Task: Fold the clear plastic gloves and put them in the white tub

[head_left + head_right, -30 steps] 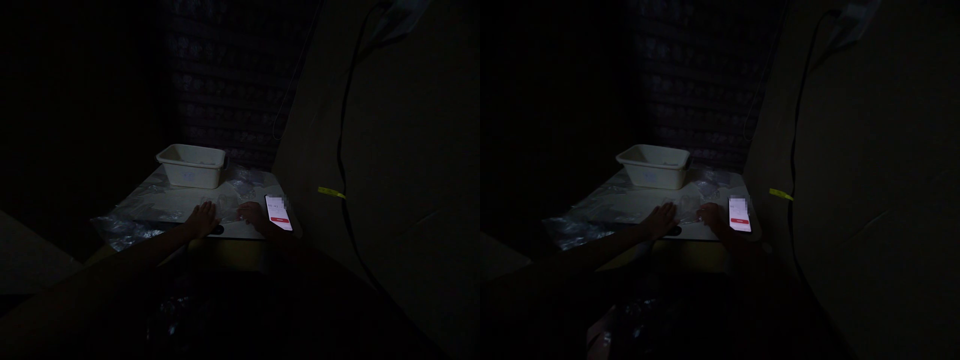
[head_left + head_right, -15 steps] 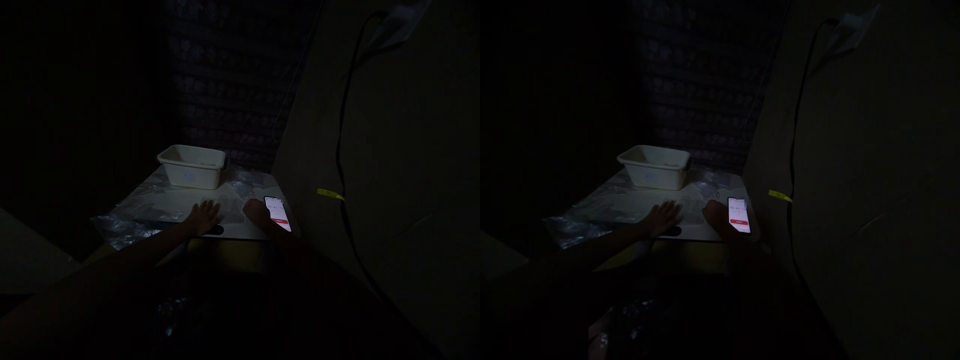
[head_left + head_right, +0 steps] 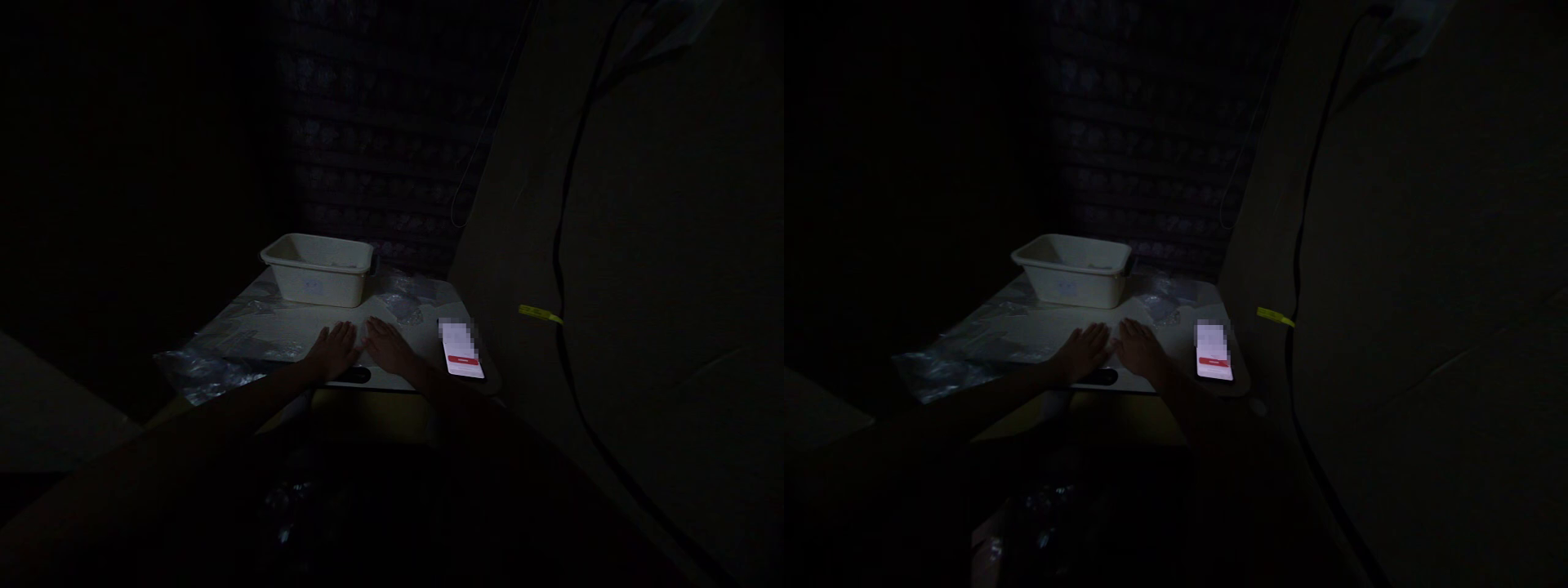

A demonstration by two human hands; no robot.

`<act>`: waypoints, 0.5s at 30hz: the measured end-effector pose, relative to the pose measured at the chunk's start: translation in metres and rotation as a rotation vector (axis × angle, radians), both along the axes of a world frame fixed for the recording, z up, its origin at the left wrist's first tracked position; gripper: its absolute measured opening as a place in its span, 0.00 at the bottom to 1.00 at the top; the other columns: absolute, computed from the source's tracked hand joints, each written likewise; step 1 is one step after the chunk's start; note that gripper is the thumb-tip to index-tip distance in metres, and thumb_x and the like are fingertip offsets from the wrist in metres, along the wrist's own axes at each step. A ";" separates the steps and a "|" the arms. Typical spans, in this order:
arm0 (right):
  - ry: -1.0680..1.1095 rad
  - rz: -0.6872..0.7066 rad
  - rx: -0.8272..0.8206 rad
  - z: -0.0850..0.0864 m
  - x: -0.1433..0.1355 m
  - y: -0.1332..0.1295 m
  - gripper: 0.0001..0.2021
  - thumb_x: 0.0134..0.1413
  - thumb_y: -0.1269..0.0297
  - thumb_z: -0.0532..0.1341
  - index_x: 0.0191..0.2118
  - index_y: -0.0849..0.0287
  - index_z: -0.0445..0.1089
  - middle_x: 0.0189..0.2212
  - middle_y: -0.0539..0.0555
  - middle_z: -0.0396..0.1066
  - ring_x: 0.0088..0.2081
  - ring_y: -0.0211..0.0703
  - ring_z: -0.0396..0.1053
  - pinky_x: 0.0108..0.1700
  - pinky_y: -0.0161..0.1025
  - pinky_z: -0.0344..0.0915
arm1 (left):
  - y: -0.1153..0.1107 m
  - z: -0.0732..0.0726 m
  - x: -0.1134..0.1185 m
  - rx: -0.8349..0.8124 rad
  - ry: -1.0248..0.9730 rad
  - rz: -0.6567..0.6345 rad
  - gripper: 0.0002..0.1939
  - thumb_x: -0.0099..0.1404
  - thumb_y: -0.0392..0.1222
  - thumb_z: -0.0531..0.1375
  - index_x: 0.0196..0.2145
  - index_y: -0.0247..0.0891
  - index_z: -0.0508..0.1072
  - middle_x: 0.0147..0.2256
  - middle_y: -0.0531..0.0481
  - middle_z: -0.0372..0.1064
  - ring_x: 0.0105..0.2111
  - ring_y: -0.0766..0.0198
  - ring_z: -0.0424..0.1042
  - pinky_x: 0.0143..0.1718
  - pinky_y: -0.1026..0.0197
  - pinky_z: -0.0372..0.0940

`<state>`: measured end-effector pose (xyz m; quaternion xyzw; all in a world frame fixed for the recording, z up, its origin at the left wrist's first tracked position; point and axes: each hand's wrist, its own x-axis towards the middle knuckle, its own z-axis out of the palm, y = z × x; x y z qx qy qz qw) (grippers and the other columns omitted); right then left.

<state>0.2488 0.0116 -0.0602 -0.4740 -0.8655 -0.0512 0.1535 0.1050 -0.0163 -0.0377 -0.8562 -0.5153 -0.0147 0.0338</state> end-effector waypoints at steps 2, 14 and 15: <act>-0.042 -0.012 -0.016 -0.004 0.003 -0.003 0.24 0.52 0.58 0.39 0.51 0.68 0.50 0.52 0.60 0.49 0.53 0.44 0.44 0.52 0.44 0.42 | -0.003 0.003 0.000 -0.001 -0.007 0.000 0.21 0.60 0.42 0.39 0.49 0.32 0.56 0.52 0.39 0.47 0.53 0.54 0.43 0.48 0.49 0.41; -0.108 -0.208 -0.137 0.005 0.015 -0.018 0.27 0.50 0.53 0.38 0.53 0.64 0.46 0.54 0.61 0.44 0.54 0.47 0.40 0.50 0.53 0.39 | 0.005 -0.006 -0.002 0.005 0.060 0.104 0.26 0.59 0.48 0.38 0.51 0.31 0.52 0.53 0.36 0.43 0.53 0.51 0.39 0.45 0.44 0.41; -0.112 -0.206 -0.139 0.006 0.017 -0.018 0.27 0.51 0.53 0.38 0.53 0.64 0.46 0.54 0.60 0.44 0.54 0.47 0.40 0.50 0.53 0.38 | 0.004 -0.006 -0.002 0.004 0.063 0.106 0.26 0.59 0.48 0.38 0.51 0.31 0.52 0.53 0.37 0.42 0.53 0.51 0.39 0.45 0.43 0.41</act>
